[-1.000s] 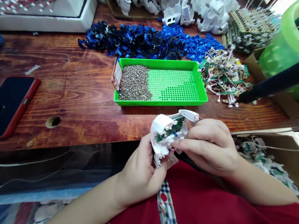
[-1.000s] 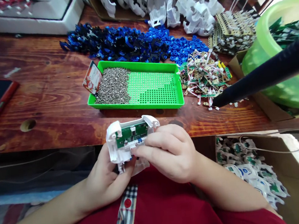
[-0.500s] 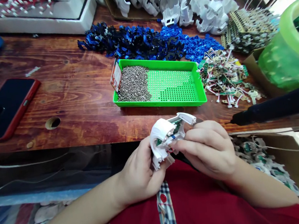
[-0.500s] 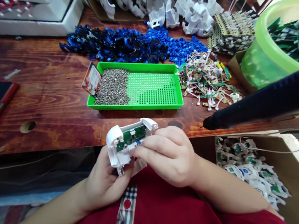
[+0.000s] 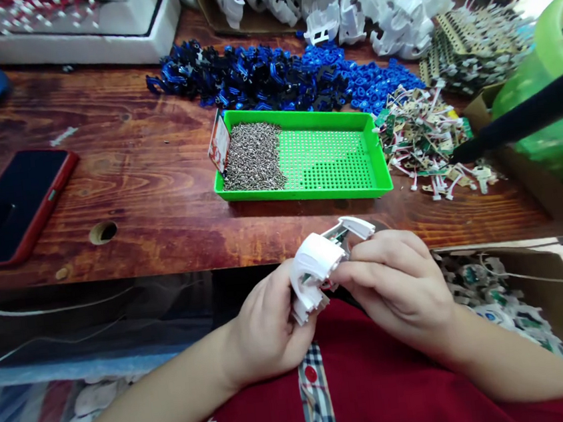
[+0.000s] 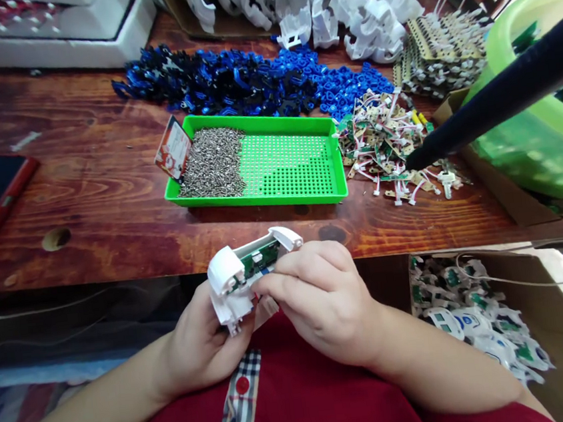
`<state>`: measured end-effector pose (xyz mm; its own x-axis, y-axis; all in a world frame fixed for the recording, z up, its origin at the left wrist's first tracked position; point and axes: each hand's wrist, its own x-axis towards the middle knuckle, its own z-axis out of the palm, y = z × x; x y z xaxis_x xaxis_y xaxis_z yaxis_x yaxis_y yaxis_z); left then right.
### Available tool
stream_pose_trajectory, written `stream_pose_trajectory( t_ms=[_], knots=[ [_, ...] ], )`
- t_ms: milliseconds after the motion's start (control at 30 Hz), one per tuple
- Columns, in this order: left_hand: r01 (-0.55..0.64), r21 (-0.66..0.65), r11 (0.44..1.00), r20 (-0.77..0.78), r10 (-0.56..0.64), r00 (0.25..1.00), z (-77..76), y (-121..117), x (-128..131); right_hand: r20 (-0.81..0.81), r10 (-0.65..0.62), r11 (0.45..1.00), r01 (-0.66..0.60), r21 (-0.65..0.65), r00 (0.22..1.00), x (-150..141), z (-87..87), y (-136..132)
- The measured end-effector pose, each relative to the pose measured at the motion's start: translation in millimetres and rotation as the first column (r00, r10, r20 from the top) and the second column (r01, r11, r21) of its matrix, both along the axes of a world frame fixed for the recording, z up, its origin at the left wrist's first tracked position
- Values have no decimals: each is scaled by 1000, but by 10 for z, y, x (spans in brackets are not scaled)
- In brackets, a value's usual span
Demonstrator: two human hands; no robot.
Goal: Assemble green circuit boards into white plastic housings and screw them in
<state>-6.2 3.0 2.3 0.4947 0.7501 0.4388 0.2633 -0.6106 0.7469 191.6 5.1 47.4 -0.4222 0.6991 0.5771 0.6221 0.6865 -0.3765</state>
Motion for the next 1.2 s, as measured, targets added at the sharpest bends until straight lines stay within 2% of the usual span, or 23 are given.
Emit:
stream_pose_trajectory(
  t_ms=[133,267,400,467,500,567,633,700,767,833,1033,1200],
  knots=[
    [-11,-17,1000,-44,10,999,11,-4,4,-26,-33,999,32,-42,999,-9,-21,-25],
    [16,-7,1000,3,-16,1000,23,-2,12,-75,-26,999,28,25,997,0,-108,-58],
    [-21,-145,989,24,24,999,-27,-14,-6,-269,-4,995,31,97,963,29,-219,-82],
    [-70,-189,979,20,75,997,-57,-21,-25,-406,-53,987,110,119,913,38,-263,-91],
    [-80,-187,979,3,82,997,-63,-21,-32,-469,-94,983,156,94,878,39,-279,-97],
    [-59,-146,987,-51,52,997,-48,-11,-37,-566,-194,980,188,-69,802,31,-300,-110],
    [-24,-96,995,-103,14,995,-9,6,-30,-605,-245,955,82,-285,758,16,-303,-125],
    [-8,-53,999,-123,2,992,31,21,-19,-629,-180,916,-105,-388,756,1,-292,-138],
    [-7,-39,999,-133,2,991,56,25,-10,-660,-87,890,-239,-388,747,-10,-281,-147],
    [-3,-39,999,-133,-2,991,66,20,-6,-671,-50,887,-275,-370,740,-19,-283,-147],
    [29,-128,991,-149,-48,988,56,1,14,-636,-209,859,-171,-482,743,5,-350,-81],
    [200,-260,945,-283,-273,920,19,122,69,-673,-280,801,-219,-557,685,230,-240,-68]
  ],
)
